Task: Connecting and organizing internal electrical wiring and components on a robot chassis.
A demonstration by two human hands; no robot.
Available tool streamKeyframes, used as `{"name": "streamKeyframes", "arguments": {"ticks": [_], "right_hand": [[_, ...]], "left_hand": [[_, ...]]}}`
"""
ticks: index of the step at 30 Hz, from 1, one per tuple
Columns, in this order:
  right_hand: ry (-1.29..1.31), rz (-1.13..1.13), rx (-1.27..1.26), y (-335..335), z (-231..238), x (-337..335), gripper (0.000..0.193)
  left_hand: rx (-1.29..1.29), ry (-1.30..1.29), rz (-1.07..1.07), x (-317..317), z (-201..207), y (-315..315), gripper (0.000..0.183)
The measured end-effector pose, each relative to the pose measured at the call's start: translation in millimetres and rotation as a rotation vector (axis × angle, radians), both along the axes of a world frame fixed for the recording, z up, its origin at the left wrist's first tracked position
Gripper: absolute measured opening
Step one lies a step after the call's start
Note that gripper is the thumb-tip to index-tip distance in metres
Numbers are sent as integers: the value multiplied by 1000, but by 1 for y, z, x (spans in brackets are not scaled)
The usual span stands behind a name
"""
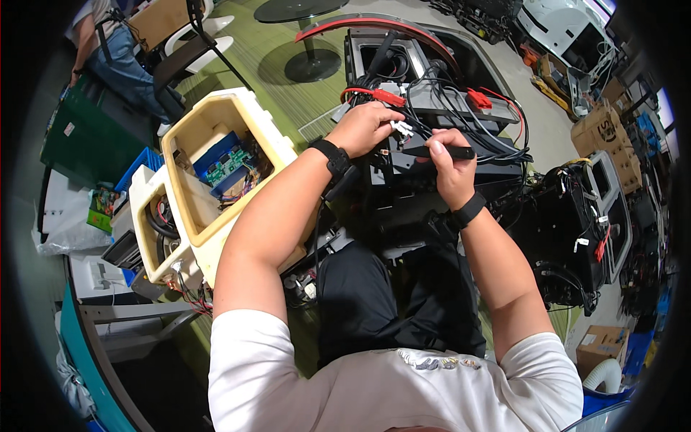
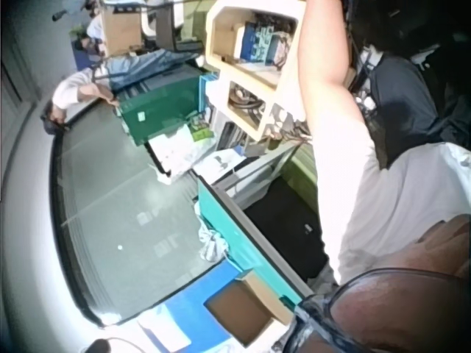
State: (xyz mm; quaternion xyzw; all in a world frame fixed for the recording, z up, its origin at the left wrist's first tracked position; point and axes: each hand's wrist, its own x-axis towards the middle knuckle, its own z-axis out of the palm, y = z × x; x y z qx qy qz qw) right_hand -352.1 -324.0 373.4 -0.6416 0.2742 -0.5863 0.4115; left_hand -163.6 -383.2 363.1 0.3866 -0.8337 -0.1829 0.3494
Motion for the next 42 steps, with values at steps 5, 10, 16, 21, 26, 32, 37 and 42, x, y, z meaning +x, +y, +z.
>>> {"name": "streamKeyframes", "arguments": {"ticks": [5, 10, 16, 21, 26, 32, 37, 42], "right_hand": [[233, -135, -161, -10, 1, 3, 14], [258, -131, -216, -14, 0, 4, 13], [231, -90, -237, -13, -1, 5, 10], [446, -88, -406, -14, 1, 7, 7], [538, -55, -470, -9, 9, 13, 8], [563, -119, -351, -1, 8, 15, 9], [636, -159, -494, -5, 13, 20, 10], [553, -208, -381, -6, 8, 19, 10]], "left_hand": [[-47, -9, -2, 0, 2, -3, 24], [-90, 33, -20, 2, -4, -5, 25], [-81, 19, -10, 2, -3, -4, 25], [-92, 28, -1, 1, -3, -1, 27], [-134, 80, 14, -1, -2, 2, 26], [-71, 262, 342, 17, 27, 8, 14], [-39, 127, 503, 49, 16, -8, 13], [618, 373, 393, 62, 14, -14, 23]]}}
